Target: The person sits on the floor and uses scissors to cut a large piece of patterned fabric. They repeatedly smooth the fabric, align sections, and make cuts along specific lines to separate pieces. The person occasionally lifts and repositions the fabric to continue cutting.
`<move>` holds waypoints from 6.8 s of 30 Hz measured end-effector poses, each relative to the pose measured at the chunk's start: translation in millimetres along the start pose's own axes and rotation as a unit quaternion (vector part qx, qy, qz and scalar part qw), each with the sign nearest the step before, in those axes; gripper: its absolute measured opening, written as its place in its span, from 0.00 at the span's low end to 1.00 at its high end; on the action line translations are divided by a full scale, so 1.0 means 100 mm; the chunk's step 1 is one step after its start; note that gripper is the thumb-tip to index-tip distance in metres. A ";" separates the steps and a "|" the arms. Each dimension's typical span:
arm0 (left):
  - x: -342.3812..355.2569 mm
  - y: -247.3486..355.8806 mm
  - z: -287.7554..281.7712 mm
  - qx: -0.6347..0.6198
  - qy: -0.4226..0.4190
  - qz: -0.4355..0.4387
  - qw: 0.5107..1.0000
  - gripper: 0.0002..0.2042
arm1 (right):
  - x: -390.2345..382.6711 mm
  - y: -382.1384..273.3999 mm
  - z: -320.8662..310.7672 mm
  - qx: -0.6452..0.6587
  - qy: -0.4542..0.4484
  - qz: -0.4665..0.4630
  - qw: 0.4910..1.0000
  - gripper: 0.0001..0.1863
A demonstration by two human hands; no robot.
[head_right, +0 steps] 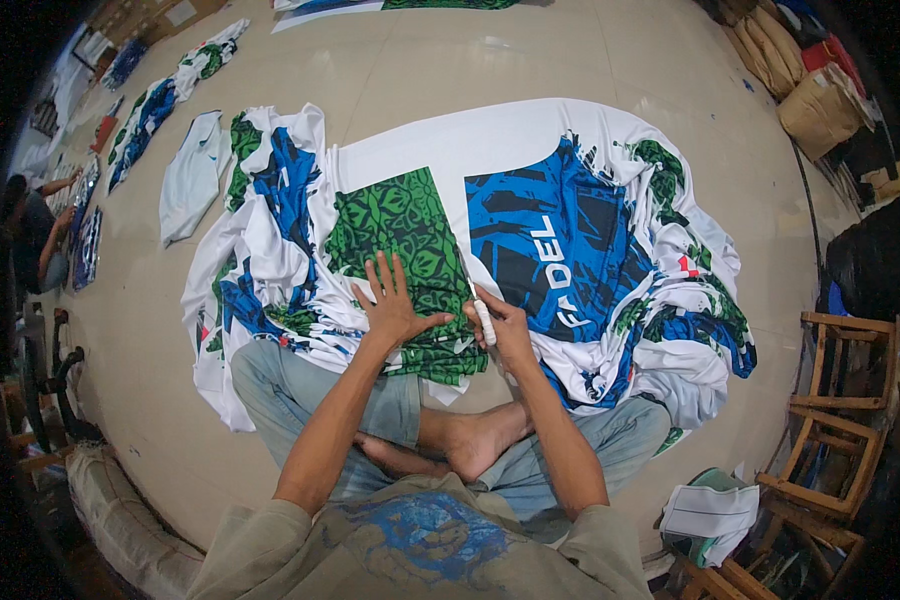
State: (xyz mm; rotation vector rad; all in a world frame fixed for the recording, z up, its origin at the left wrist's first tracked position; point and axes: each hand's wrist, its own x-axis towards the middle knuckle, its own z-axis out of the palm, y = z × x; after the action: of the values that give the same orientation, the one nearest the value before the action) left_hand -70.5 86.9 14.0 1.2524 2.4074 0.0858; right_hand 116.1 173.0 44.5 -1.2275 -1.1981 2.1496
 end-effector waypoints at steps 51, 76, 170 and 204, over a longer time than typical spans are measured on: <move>-0.03 0.02 -0.06 -0.001 0.000 -0.006 1.000 0.75 | 0.62 -0.31 0.35 0.029 0.015 -0.018 0.999 0.27; -0.02 0.00 -0.01 -0.014 0.022 0.010 1.000 0.76 | 1.04 -0.57 0.52 0.015 0.029 -0.021 0.999 0.27; -1.64 -3.29 -0.17 -0.162 0.223 -0.216 0.936 0.29 | 0.05 0.51 0.75 -0.498 -0.077 -0.430 0.749 0.35; 0.12 -2.19 -1.02 -0.089 -0.024 -0.208 0.974 0.47 | 1.36 -0.63 -0.64 -0.511 0.172 -0.333 0.773 0.29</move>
State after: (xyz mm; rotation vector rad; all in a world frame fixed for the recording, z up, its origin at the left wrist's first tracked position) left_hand -284.5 -19.1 49.3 0.6479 2.5019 0.1411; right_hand 91.6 330.6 11.5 -1.1615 -2.2666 0.6363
